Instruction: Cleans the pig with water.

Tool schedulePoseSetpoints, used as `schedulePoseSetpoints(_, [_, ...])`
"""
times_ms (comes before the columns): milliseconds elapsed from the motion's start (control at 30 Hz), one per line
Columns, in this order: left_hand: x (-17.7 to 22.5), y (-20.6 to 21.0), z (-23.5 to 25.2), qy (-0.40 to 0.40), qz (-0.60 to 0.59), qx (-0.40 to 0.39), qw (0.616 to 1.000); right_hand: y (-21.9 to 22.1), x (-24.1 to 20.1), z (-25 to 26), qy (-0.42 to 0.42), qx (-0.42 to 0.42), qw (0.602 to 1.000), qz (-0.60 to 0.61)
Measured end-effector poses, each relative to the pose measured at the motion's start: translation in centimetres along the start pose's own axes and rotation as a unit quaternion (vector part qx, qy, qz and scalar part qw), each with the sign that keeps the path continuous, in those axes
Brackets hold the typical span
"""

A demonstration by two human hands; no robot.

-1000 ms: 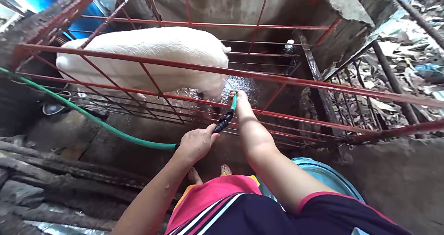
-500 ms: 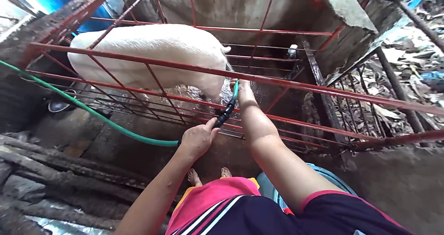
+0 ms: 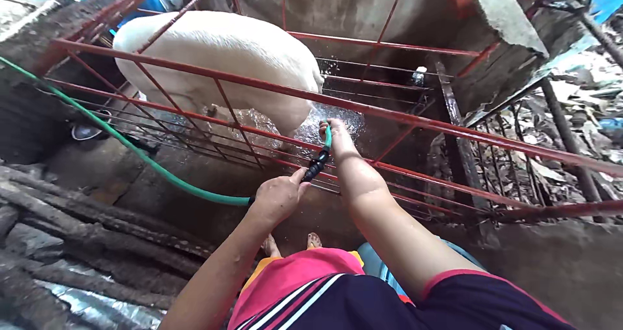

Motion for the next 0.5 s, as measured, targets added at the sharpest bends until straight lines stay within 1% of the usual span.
schedulePoseSetpoints(100, [-0.3, -0.2, -0.5, -0.008, 0.0, -0.014, 1.0, -1.2, 2.5, 0.5, 0.034, 0.046, 0.998, 0.013])
schedulePoseSetpoints(200, [-0.5, -0.3, -0.9, -0.015, 0.003, -0.018, 1.0, -1.6, 3.6, -0.4, 0.034, 0.026, 0.999, 0.0])
schedulePoseSetpoints(267, [-0.6, -0.4, -1.1, -0.019, 0.002, -0.015, 1.0, -0.9, 3.6, -1.1, 0.022, 0.02, 1.0, 0.007])
schedulePoseSetpoints(367, [-1.3, 0.0, -1.0, -0.006, -0.011, -0.004, 1.0, 0.1, 2.4, -1.3, -0.015, 0.014, 0.999, 0.029])
schedulePoseSetpoints(500, [-1.7, 1.0, -0.4, -0.005, -0.03, -0.017, 0.999, -1.9, 2.3, -1.0, -0.02, 0.046, 0.998, -0.037])
Point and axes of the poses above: each hand's wrist, its own z-axis towards the middle knuckle, its own y-axis out of the palm, x = y × z, the point moved 4 cm from there along z, towards the middle knuckle, and after that the axes turned 2 degrees about x, right-handed, at the moved point
